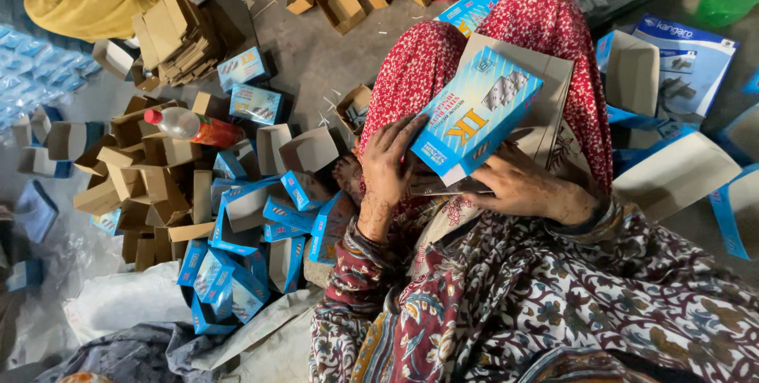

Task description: The person sits on the floor and assembles small cardboard boxes by folding the flaps and securing them with a stapler. They handle flat cardboard pieces, fold them into box shapes, and staple the edges to complete the assembly.

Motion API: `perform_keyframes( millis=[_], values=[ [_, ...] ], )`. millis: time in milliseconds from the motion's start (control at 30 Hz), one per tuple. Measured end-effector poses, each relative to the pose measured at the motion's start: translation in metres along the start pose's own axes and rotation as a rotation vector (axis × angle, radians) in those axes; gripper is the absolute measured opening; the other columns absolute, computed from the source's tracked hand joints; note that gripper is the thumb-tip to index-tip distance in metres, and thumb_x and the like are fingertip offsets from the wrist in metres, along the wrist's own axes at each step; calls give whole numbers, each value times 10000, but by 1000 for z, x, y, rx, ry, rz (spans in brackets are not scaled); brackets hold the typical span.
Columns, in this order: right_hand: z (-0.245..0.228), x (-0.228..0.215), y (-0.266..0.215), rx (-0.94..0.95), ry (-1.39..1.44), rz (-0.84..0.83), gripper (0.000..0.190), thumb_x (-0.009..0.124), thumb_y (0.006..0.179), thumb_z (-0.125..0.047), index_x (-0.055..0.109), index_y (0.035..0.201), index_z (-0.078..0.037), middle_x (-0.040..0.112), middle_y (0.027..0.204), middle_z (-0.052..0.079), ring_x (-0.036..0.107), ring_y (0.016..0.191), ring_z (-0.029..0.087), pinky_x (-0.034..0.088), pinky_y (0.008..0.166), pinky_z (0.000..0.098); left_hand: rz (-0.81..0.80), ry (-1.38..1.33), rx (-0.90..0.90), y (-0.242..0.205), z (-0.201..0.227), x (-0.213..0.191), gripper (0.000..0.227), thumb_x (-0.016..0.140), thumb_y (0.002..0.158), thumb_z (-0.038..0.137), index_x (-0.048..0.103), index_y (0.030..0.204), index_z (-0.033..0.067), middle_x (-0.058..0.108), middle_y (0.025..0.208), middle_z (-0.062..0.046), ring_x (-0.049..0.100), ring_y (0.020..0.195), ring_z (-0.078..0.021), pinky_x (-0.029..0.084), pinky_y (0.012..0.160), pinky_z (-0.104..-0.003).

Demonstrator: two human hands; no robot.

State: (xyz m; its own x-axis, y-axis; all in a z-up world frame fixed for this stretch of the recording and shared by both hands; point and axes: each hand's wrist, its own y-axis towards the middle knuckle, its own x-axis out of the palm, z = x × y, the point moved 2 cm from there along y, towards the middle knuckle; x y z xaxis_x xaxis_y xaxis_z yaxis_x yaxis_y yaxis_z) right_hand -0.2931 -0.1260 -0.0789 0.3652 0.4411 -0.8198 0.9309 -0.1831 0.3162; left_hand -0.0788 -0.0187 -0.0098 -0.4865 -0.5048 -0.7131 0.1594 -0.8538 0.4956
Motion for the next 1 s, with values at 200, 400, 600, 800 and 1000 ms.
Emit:
perform_keyframes(
  millis=[200,400,600,800,1000],
  values=[
    [-39,-71,-7,-9,-114,538,422,838,907,-123,619,1268,-128,585,1179,128,584,1143,320,494,998,435,311,-62,-91,8,26,-33,200,781,926,23,709,1109,61,722,999,-114,689,898,-268,553,851,-342],
    [-55,-120,31,-40,-129,608,529,784,834,-175,557,1248,63,579,1256,185,596,1108,380,500,930,494,100,-119,-87,26,53,-57,254,775,926,63,724,1172,29,707,917,-142,685,832,-271,548,810,-343],
    [-47,-117,42,199,369,259,261,632,939,9,714,1174,-70,657,1151,105,656,877,215,503,742,295,-47,-372,-271,44,45,-54,260,696,986,65,730,1243,44,758,943,-89,692,855,-154,561,816,-295],
    [-27,-96,50,335,619,593,235,511,1049,0,660,1228,-28,669,1194,72,617,1082,166,477,941,284,180,-758,-345,31,39,-27,502,696,976,36,490,1434,35,646,1262,-103,632,1145,-168,513,993,-311],
    [-25,-64,40,395,743,555,247,496,1012,-64,649,1203,-31,612,1181,51,566,1071,120,447,936,266,279,-884,-338,-15,26,22,446,612,1040,9,485,1464,-49,601,1425,-138,568,1342,-205,418,1176,-346]
  ],
)
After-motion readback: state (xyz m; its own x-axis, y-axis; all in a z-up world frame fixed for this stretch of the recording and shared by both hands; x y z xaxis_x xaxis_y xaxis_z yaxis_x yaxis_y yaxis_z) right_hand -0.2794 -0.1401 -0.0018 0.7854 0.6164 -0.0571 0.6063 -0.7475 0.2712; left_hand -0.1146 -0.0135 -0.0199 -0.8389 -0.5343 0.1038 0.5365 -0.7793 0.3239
